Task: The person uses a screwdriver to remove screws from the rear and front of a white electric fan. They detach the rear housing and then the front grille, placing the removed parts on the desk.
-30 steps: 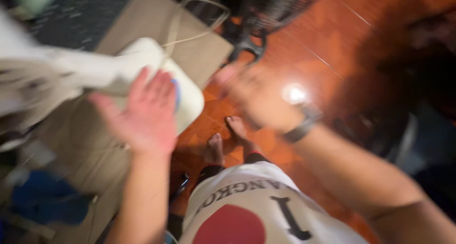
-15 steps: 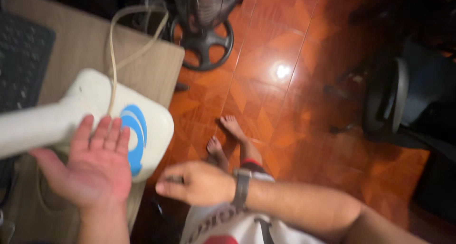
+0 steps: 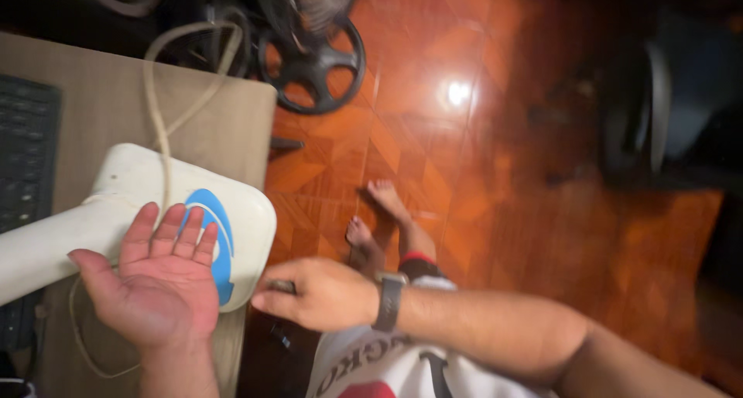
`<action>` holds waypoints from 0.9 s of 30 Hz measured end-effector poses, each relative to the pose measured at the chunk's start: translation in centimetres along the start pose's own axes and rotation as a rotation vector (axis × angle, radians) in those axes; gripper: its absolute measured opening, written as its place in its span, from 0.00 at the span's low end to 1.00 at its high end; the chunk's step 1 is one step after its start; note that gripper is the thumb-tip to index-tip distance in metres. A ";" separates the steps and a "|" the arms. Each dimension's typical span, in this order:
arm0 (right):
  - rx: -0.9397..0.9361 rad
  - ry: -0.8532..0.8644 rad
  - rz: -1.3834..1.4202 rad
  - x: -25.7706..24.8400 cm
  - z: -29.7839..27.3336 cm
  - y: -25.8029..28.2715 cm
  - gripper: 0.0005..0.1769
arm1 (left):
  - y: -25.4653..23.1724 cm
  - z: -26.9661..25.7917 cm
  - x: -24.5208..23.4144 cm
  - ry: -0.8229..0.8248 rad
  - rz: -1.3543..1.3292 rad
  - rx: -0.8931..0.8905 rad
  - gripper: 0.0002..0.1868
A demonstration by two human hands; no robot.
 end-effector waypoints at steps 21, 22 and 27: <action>0.095 -0.345 0.353 -10.0 -5.8 -11.3 0.16 | 13.2 5.0 9.2 0.344 0.354 -0.238 0.35; 0.074 -0.364 0.357 -10.3 -6.0 -11.4 0.16 | 13.6 5.0 9.4 0.355 0.360 -0.244 0.35; 0.022 -0.436 0.382 -10.7 -6.8 -13.1 0.15 | 15.9 5.5 9.3 0.379 0.406 -0.277 0.32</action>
Point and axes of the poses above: each hand's wrist, its own z-axis towards the middle knuckle, its own x-axis out of the palm, y = z × x, the point moved 10 cm from there along z, towards the middle knuckle, and after that the axes turned 11 degrees about y, right-handed, at the moved point
